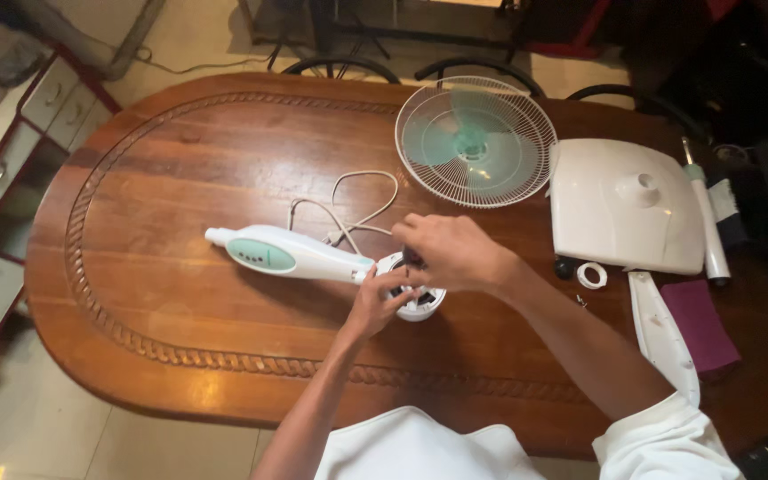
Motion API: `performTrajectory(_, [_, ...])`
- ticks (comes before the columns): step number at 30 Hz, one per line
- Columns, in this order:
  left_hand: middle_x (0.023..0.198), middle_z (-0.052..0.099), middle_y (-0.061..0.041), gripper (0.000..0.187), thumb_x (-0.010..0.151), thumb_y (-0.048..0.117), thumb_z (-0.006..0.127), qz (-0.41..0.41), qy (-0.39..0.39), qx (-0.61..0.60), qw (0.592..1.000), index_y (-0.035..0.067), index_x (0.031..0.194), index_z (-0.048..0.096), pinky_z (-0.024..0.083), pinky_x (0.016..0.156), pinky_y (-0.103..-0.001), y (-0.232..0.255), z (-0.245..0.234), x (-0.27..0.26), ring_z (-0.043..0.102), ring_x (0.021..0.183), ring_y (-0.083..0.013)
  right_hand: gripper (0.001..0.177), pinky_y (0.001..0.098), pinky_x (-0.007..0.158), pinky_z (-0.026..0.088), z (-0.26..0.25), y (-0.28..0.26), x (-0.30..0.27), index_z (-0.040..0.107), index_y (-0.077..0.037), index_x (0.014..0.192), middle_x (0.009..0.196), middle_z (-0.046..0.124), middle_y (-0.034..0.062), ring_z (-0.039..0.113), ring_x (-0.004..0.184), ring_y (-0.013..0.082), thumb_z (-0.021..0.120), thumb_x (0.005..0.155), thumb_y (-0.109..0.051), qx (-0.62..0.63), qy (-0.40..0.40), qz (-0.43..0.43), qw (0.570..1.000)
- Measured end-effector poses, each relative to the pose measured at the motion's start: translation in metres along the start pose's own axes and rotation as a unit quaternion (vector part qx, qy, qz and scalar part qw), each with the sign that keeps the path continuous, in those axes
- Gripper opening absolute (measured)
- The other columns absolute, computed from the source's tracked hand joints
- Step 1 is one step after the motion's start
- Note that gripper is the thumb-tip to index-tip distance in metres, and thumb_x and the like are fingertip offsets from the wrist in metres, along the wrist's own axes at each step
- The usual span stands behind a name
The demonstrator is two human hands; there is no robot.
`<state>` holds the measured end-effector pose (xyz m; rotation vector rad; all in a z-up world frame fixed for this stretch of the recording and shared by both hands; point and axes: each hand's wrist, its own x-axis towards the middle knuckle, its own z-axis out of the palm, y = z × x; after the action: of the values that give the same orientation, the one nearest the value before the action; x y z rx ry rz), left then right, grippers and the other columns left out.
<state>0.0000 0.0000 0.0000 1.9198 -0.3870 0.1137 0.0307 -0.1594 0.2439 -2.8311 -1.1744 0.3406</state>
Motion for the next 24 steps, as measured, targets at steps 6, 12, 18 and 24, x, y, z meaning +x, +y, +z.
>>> performTrajectory(6, [0.096,0.076,-0.004,0.014,0.085,0.02,0.079,0.034,-0.001,-0.057,0.998,0.011,0.095,0.077,0.016,0.125,-0.052,-0.023,0.002,0.003,0.069,0.092,-0.0209,0.051,0.0486,0.071,0.055,-0.004,-0.016,-0.012,0.057,-0.008,0.118,0.1,0.062,0.0181,0.068,0.092,0.037,0.08,0.079,-0.032,0.041,0.096,-0.062,0.993])
performTrajectory(12, [0.087,0.077,-0.001,0.008,0.082,0.019,0.083,-0.012,0.04,0.01,0.999,0.013,0.086,0.079,0.016,0.127,-0.049,-0.006,0.009,0.009,0.071,0.094,-0.0189,0.04,0.0461,0.078,0.056,0.004,-0.012,-0.005,0.053,-0.01,0.119,0.098,0.067,0.0153,0.071,0.094,0.035,0.066,0.103,-0.044,-0.03,0.028,0.082,0.996])
performTrajectory(18, [0.105,0.074,-0.005,0.011,0.089,0.014,0.077,0.088,-0.013,-0.029,0.996,0.01,0.1,0.077,0.01,0.122,-0.056,0.001,-0.005,0.01,0.069,0.102,-0.0222,0.045,0.0444,0.065,0.055,0.009,0.003,-0.013,0.056,-0.004,0.105,0.093,0.064,0.0206,0.069,0.086,0.0379,0.074,0.074,-0.031,0.058,0.227,-0.174,0.956])
performTrajectory(24, [0.091,0.081,0.0,0.013,0.081,0.022,0.084,-0.013,0.045,0.015,0.999,0.012,0.088,0.079,0.021,0.126,-0.051,-0.002,0.005,0.006,0.074,0.092,-0.0181,0.044,0.048,0.075,0.055,0.006,-0.013,-0.004,0.056,-0.01,0.116,0.09,0.069,0.0159,0.071,0.088,0.0359,0.055,0.106,-0.053,-0.013,0.028,0.091,0.995])
